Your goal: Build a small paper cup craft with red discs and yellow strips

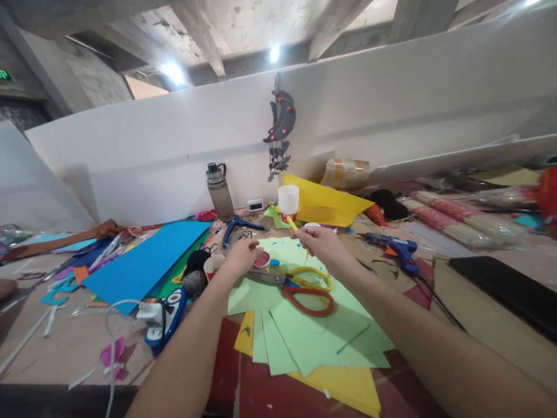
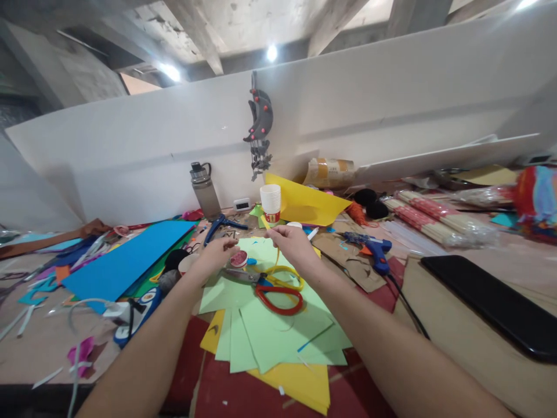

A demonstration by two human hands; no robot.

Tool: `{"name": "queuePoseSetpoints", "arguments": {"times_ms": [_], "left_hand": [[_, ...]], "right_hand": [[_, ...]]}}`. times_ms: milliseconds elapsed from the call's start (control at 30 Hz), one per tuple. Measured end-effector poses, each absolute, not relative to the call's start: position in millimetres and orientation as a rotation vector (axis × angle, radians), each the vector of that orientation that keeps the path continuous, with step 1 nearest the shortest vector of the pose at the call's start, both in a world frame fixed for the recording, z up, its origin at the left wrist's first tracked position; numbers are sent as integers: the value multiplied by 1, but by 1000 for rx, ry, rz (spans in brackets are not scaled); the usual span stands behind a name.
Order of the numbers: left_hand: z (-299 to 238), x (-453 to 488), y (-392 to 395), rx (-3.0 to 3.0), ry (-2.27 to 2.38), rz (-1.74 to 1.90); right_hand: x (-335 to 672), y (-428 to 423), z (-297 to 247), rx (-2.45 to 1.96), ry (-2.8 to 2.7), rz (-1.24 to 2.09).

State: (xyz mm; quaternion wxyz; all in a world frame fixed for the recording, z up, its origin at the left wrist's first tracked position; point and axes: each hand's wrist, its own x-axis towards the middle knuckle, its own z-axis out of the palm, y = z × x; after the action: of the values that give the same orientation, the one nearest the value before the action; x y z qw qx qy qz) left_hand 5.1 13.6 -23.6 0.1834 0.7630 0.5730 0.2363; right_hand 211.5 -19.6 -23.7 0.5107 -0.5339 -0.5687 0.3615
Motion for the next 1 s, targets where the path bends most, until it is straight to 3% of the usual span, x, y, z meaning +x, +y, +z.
{"name": "queuePoseSetpoints", "arguments": {"times_ms": [200, 433, 767, 1000], "left_hand": [[-32, 0, 16, 2172, 1629, 498], [-25, -5, 16, 2056, 1340, 699], [-11, 9, 4, 2113, 1063, 936], [-8, 13, 2, 2223, 1048, 1021]], "right_hand": [[219, -16, -29, -1356, -1466, 776], [211, -23, -30, -1309, -1588, 795], [215, -31, -17, -1327, -1860, 129], [215, -36, -19, -1321, -1843, -55]]}}
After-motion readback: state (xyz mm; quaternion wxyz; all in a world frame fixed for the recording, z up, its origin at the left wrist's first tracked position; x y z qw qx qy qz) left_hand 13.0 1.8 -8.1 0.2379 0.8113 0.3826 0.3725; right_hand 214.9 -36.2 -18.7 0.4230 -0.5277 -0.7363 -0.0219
